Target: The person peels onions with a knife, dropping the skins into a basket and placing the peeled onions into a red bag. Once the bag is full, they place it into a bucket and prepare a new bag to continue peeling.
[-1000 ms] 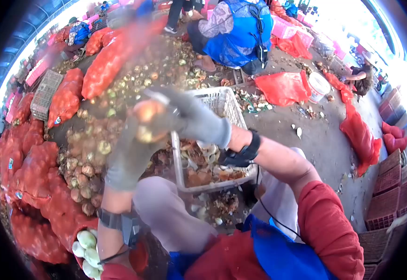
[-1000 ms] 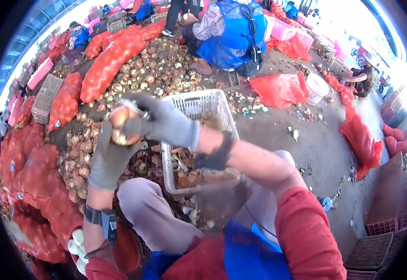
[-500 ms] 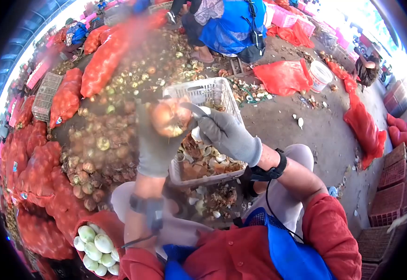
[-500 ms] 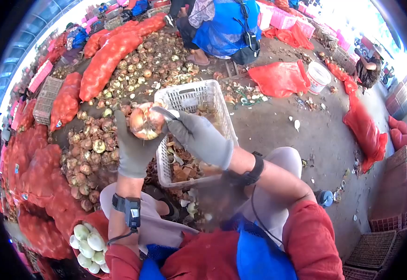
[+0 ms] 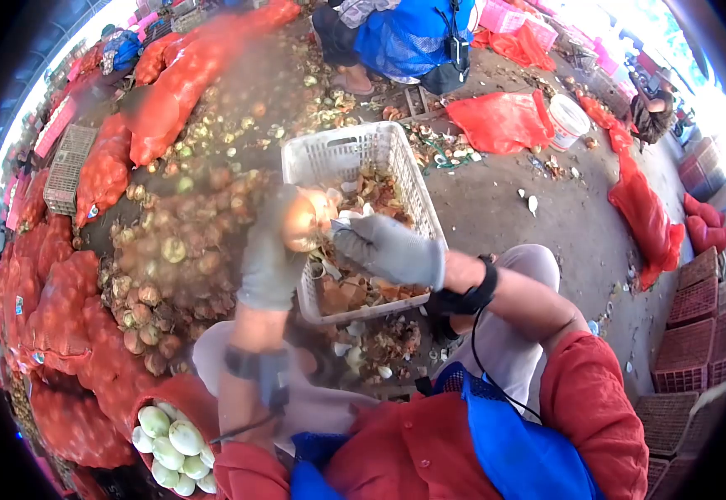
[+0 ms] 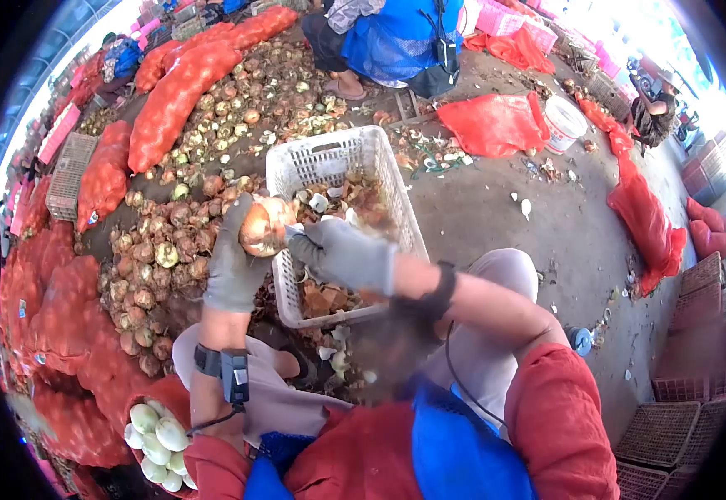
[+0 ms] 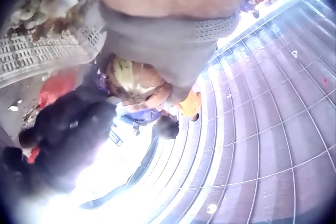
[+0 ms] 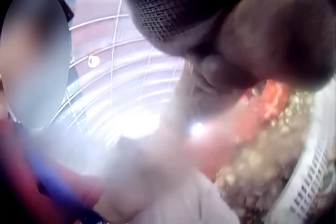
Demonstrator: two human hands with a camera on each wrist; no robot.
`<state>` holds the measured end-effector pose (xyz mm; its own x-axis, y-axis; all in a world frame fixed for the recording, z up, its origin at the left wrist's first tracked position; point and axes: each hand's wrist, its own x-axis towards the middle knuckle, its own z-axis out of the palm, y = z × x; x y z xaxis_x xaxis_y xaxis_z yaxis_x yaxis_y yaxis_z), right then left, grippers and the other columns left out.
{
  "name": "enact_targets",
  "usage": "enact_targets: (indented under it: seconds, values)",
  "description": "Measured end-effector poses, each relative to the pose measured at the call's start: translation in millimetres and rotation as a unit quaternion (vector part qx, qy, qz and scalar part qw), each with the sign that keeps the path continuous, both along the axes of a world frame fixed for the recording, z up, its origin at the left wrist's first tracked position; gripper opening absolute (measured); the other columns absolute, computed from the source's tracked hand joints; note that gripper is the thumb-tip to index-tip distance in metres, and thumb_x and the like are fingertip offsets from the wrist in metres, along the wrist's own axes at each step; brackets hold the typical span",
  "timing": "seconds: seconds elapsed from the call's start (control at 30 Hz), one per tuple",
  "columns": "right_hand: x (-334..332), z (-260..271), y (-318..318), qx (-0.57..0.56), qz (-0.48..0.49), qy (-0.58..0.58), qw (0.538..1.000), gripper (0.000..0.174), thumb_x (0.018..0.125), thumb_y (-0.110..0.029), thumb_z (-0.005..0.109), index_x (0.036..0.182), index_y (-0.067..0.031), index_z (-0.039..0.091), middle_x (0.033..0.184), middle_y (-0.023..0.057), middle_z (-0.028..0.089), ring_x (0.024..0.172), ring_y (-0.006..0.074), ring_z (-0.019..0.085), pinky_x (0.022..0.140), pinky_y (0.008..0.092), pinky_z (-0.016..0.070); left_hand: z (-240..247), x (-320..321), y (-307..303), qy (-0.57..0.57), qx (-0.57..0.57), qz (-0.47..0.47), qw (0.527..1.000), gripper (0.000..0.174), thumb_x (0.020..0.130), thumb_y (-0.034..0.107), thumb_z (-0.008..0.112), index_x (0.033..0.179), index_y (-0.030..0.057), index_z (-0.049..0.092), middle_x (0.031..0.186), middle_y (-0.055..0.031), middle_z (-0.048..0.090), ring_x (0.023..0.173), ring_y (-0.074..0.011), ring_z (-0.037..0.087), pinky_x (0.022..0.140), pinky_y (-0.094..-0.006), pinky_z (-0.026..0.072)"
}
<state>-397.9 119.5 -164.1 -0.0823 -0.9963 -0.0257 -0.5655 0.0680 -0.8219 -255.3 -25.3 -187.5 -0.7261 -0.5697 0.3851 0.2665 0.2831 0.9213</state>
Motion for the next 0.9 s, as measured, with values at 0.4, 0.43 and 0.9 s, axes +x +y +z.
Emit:
enact_targets:
  seconds: [0.4,0.43,0.9]
  values:
    - [20.6,32.2,3.2,-0.003,-0.090,-0.223,0.971,0.044,0.107,-0.049,0.049,0.105,-0.0067,0.061,0.068,-0.0031,0.056,0.047,0.0034,0.047,0.036,0.0218,0.0346,34.3,-3.1,5.9,0.188,0.134,0.163,0.959,0.027,0.098,0.018,0.067,0.120,0.0027,0.064,0.109,-0.0070,0.071,0.097,-0.0170,0.068,0.087,-0.0327,0.0552]
    - [16.4,25.8,0.2,-0.006,-0.083,-0.218,0.972,0.044,0.107,-0.049,0.049,0.105,-0.0067,0.061,0.068,-0.0031,0.056,0.047,0.0034,0.047,0.036,0.0218,0.0346,33.5,-0.9,6.3,0.187,0.260,0.140,0.937,0.027,0.099,0.020,0.065,0.120,0.0021,0.065,0.109,-0.0078,0.071,0.098,-0.0177,0.069,0.088,-0.0331,0.0553]
    - [-1.5,49.8,0.8,-0.029,-0.119,-0.460,0.879,0.043,0.102,-0.048,0.061,0.095,-0.0066,0.065,0.056,-0.0022,0.052,0.040,0.0064,0.045,0.038,0.0229,0.0342,37.7,-1.4,26.8,0.262,0.363,-0.153,0.881,0.072,0.099,0.055,0.058,0.149,0.0043,0.044,0.141,-0.0153,0.055,0.128,-0.0263,0.055,0.108,-0.0445,0.0442]
